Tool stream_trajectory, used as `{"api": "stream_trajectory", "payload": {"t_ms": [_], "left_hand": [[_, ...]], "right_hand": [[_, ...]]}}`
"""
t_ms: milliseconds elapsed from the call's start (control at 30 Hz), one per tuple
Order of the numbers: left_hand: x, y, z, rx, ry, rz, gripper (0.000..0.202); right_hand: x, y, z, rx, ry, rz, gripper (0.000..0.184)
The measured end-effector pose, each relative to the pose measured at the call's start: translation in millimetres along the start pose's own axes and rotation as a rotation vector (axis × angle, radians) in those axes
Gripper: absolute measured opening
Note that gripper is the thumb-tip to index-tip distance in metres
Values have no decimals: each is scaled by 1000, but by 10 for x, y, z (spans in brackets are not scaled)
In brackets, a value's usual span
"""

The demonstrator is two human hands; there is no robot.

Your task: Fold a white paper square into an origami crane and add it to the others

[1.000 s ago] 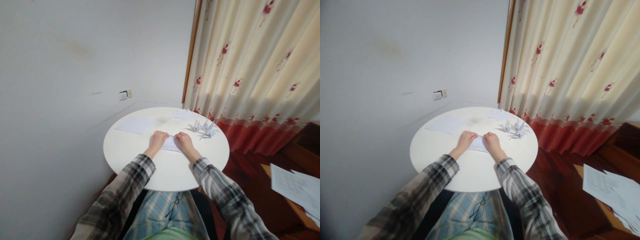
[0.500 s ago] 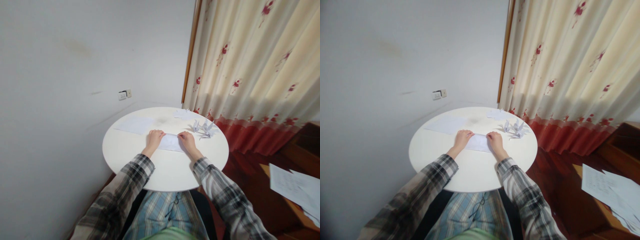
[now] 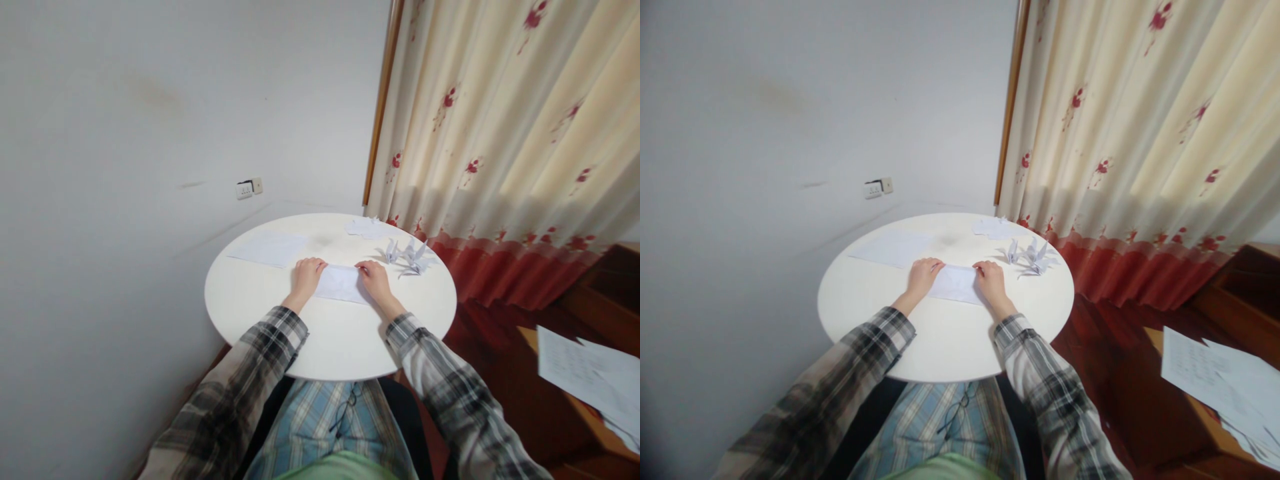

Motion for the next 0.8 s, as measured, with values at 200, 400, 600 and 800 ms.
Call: {"api": "stream_trajectory", "payload": {"t_ms": [200,400,600,800], "left_hand": [[-5,5,-18,56,4,27,25],[-1,-30,-73,77,33,21,25],[-6,-43,-92,54,45,18,25],[-13,-33,-95,41,44,18,27]], "right_hand": [[4,15,-5,8,-19,-9,24],[-1,6,-25,19,1,-24,24],[-6,-15,-19,9,6,-20,25],[-4,-9,-32,27,14,-20,24]]}}
Point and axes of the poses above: each hand's wrist, its own x-axis towards the middle knuckle, its own y-axis out of the back of the hand, z = x × y, the point moved 7 cm from there along x, towards the middle knuckle, and after that the axes turned 11 degrees about -x, right-handed, at the moved point
